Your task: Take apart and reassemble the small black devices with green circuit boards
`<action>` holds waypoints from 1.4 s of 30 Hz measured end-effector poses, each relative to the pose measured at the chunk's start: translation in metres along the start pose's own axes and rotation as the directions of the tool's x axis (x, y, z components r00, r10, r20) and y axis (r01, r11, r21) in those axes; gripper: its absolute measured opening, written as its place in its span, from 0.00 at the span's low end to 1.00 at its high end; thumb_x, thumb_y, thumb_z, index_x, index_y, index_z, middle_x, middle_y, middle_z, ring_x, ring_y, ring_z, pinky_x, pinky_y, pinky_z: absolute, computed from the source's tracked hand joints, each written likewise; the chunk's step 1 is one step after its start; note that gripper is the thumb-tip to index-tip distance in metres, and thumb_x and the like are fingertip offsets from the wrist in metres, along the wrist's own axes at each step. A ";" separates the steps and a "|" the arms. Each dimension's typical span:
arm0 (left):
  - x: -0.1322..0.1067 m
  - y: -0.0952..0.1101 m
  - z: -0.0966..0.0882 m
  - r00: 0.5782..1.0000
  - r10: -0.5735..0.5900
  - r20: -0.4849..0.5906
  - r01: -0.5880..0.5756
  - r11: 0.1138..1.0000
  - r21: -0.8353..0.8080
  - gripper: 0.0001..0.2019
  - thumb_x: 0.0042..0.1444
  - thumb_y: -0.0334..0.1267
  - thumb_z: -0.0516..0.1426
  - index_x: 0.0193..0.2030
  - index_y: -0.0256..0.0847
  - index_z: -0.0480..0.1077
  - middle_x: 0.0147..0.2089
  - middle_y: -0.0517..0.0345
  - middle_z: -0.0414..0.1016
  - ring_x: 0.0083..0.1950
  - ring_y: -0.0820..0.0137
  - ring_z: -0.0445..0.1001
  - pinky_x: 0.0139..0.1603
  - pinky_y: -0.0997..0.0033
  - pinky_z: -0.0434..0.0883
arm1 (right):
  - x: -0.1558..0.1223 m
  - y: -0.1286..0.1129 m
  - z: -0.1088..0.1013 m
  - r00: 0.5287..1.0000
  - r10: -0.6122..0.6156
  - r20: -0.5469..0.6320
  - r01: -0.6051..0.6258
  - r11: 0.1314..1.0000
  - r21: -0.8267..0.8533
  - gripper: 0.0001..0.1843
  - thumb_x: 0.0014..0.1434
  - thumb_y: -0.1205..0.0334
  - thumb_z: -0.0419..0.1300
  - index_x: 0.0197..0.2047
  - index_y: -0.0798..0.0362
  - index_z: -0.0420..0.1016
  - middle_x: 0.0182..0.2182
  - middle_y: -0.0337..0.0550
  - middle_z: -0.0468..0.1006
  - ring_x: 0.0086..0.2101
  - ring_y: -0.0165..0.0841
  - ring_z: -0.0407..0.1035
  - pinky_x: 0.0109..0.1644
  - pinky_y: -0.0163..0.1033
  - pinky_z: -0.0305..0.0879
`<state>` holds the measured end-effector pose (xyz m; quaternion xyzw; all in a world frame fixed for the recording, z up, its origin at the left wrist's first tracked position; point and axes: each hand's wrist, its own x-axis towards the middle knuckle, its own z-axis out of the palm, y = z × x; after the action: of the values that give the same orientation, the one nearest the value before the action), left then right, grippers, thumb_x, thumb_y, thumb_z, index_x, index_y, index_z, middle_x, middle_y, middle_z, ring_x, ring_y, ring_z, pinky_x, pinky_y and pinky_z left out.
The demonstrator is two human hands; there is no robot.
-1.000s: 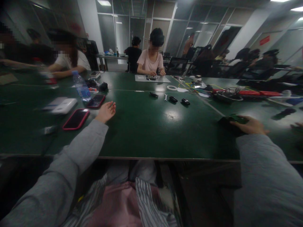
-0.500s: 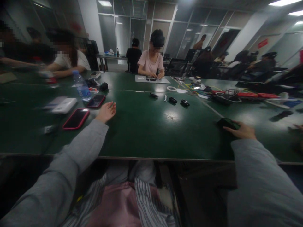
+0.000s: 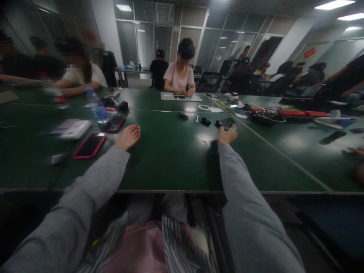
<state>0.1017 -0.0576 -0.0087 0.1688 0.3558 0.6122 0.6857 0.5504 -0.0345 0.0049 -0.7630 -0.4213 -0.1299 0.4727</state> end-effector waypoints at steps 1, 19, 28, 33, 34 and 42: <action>0.000 -0.001 0.000 1.000 -0.002 0.019 0.002 1.000 0.005 0.11 0.58 0.34 0.58 0.47 0.43 0.71 0.38 0.55 0.78 0.36 0.72 0.77 0.38 0.74 0.72 | -0.016 -0.023 0.021 0.999 0.008 0.048 -0.009 1.000 0.029 0.28 0.56 0.67 0.55 0.60 0.68 0.66 0.51 0.68 0.73 0.49 0.39 0.67 0.56 0.47 0.62; 0.007 -0.016 0.011 0.964 0.224 0.141 -0.222 0.974 -0.031 0.15 0.47 0.28 0.68 0.41 0.38 0.72 0.33 0.61 0.77 0.35 0.73 0.76 0.44 0.73 0.72 | -0.239 -0.202 0.036 0.642 -0.643 0.418 0.150 0.640 0.754 0.36 0.57 0.63 0.58 0.68 0.45 0.54 0.64 0.46 0.60 0.64 0.48 0.53 0.72 0.62 0.48; -0.003 -0.002 0.008 0.977 0.155 0.147 -0.155 0.988 -0.015 0.14 0.52 0.32 0.65 0.45 0.39 0.72 0.40 0.55 0.80 0.40 0.68 0.80 0.45 0.68 0.75 | -0.232 -0.202 0.039 0.656 -0.450 0.606 -0.327 0.553 0.766 0.37 0.55 0.39 0.64 0.61 0.45 0.56 0.51 0.46 0.68 0.55 0.39 0.64 0.65 0.50 0.62; -0.011 0.001 0.012 0.954 0.121 0.274 -0.116 0.993 -0.034 0.13 0.55 0.33 0.63 0.48 0.40 0.72 0.46 0.52 0.81 0.49 0.65 0.80 0.50 0.64 0.75 | -0.218 -0.198 0.044 0.382 -0.247 0.891 -0.801 0.392 0.452 0.29 0.58 0.34 0.60 0.50 0.47 0.61 0.39 0.39 0.71 0.40 0.32 0.71 0.42 0.40 0.75; -0.013 0.001 0.013 0.947 0.115 0.299 -0.112 0.993 -0.027 0.14 0.56 0.33 0.63 0.50 0.41 0.72 0.48 0.52 0.80 0.50 0.64 0.79 0.51 0.63 0.75 | -0.217 -0.198 0.043 0.298 -0.274 0.915 -0.855 0.351 0.383 0.29 0.58 0.33 0.60 0.49 0.47 0.62 0.38 0.40 0.72 0.39 0.32 0.72 0.40 0.41 0.76; -0.019 -0.004 0.014 0.933 0.027 0.358 -0.046 0.998 0.046 0.17 0.57 0.34 0.62 0.54 0.41 0.73 0.52 0.49 0.80 0.52 0.61 0.79 0.54 0.59 0.75 | -0.221 -0.202 0.026 0.162 -0.449 0.879 -0.925 0.240 0.294 0.24 0.57 0.41 0.65 0.48 0.46 0.65 0.42 0.40 0.76 0.41 0.34 0.73 0.38 0.41 0.79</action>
<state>0.1145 -0.0739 0.0038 0.3019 0.2384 0.5742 0.7227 0.2554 -0.0877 -0.0173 -0.2945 -0.3931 0.7454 0.4506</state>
